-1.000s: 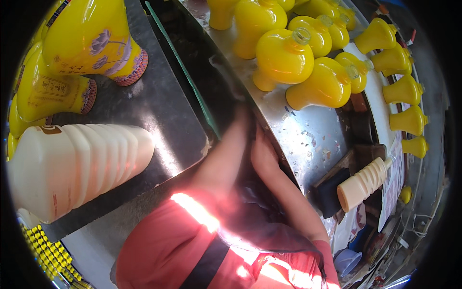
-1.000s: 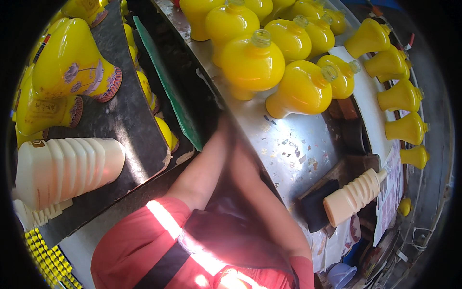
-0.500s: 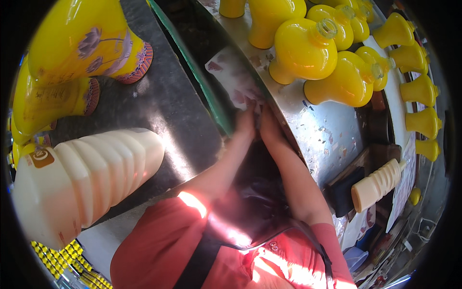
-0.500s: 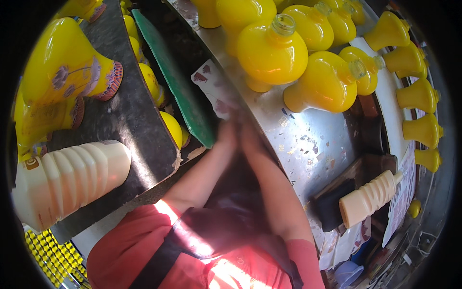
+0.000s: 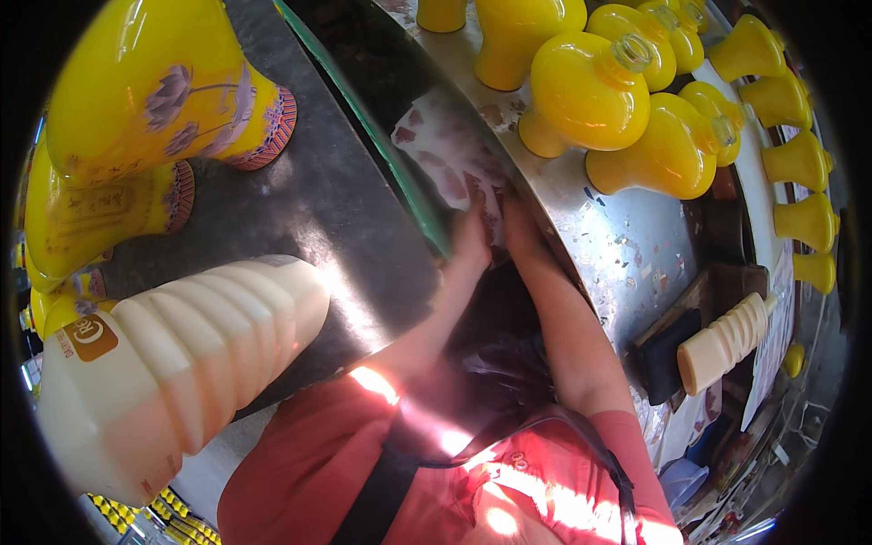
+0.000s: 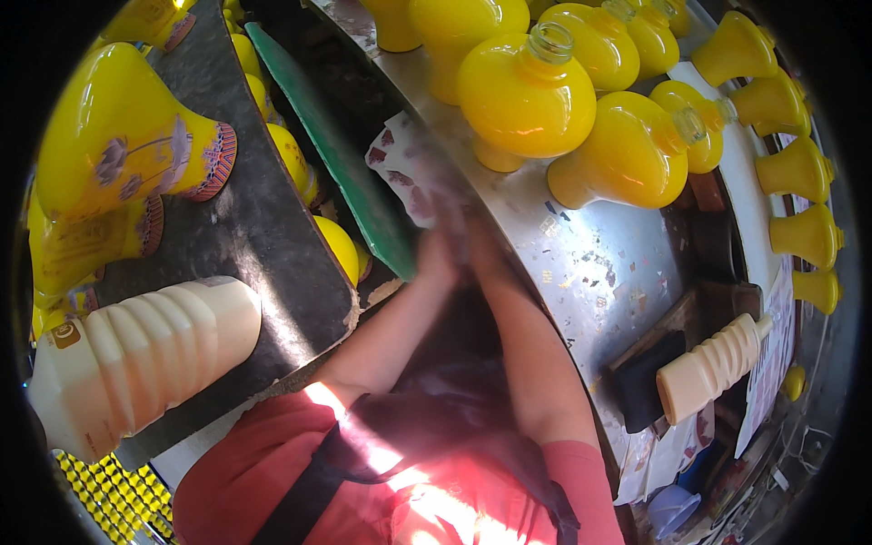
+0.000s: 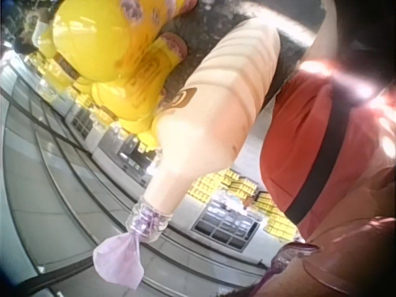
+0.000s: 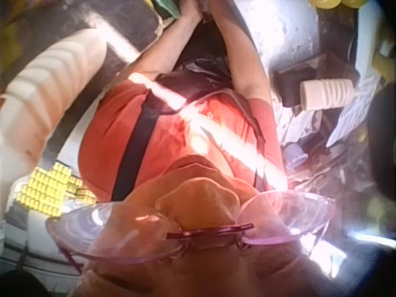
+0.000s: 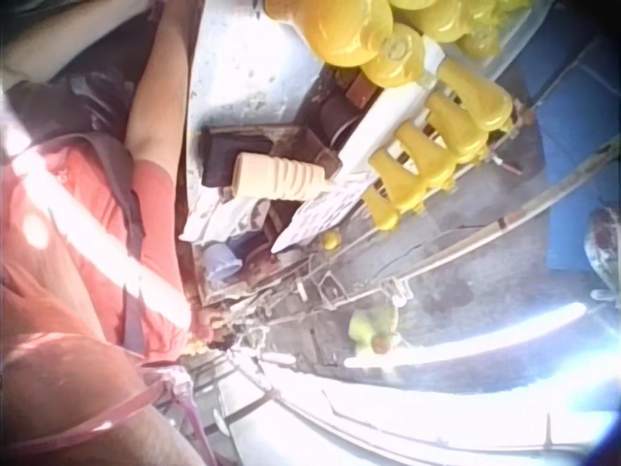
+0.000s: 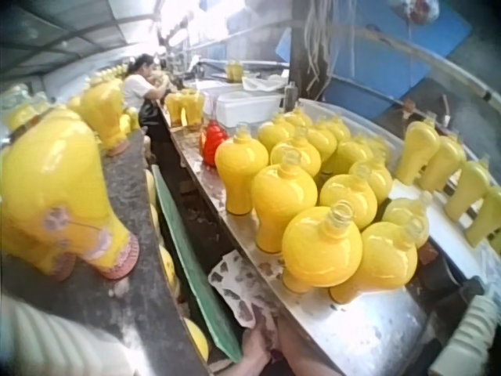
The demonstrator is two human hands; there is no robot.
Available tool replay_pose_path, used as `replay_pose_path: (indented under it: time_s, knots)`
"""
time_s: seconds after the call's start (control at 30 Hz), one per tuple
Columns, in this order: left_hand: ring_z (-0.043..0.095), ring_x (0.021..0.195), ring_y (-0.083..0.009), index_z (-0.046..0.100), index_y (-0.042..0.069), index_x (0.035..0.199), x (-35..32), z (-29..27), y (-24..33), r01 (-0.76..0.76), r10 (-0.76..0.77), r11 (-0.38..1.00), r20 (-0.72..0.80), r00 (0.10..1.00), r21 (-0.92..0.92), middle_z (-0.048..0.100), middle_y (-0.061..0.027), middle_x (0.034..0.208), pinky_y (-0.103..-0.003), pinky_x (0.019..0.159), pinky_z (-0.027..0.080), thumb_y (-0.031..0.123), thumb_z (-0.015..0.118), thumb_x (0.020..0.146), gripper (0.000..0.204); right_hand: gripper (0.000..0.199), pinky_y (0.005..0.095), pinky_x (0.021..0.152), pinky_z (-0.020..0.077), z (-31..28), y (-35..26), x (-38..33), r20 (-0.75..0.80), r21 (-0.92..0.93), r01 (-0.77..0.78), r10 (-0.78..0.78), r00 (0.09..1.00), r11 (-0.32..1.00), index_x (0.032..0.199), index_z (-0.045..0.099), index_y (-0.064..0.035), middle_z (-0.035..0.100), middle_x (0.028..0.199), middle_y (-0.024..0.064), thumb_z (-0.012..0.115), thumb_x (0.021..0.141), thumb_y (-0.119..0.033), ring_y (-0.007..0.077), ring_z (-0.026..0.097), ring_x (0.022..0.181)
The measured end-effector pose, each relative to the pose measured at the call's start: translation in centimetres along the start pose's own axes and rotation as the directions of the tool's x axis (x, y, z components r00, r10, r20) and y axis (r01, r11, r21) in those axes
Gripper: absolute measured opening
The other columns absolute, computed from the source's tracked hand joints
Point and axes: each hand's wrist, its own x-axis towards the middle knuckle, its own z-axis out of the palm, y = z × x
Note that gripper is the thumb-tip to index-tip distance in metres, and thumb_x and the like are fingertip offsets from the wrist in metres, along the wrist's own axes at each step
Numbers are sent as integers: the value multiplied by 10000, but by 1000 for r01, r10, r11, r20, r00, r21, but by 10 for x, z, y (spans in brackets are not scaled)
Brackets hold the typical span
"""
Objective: The person applies adhesive labels to the bodies of plastic bottles. They pick up each bottle, smooth a label onto its surface, and place the labeled bottle on a nearby shelf. The person repeats this process for several bottles.
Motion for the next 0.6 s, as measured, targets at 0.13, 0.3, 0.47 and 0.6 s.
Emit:
replay_pose_path:
  time_s: [0.13, 0.3, 0.47, 0.6]
  knots:
    - [562, 641, -108, 653, 99, 988, 2, -5, 3, 140, -85, 954, 210, 974, -264, 614, 13, 797, -269, 554, 427, 344, 691, 971, 249, 416, 416, 1043, 471, -4, -1, -5, -4, -26, -11, 11, 1000, 1000, 1366, 588, -2, 631, 1328, 226, 438, 1089, -273, 357, 605, 1211]
    - [632, 854, -145, 641, 36, 1186, 11, -3, 0, -29, 37, 997, 112, 993, -70, 669, -38, 986, -304, 737, 503, 272, 688, 974, 321, 420, 415, 1049, 471, -11, -4, -15, 8, -25, -58, 58, 998, 998, 1373, 597, -12, 636, 1340, 213, 448, 1085, -280, 354, 606, 1218]
    - [627, 970, -192, 580, -16, 1306, 11, 10, -5, -150, 156, 984, 56, 986, -93, 658, -88, 1122, -323, 814, 509, 206, 713, 944, 445, 406, 405, 1011, 499, -5, -2, -7, -22, 34, 19, -18, 1000, 999, 1376, 577, -6, 631, 1323, 231, 467, 1056, -228, 340, 629, 1183]
    - [622, 969, -201, 574, -13, 1312, 4, 15, 0, -125, 124, 992, -34, 992, -11, 649, -104, 1136, -329, 828, 509, 167, 713, 927, 447, 412, 400, 1002, 507, 2, 4, -2, -32, -40, 22, -23, 999, 999, 1386, 565, -8, 628, 1321, 237, 479, 1037, -209, 333, 634, 1180]
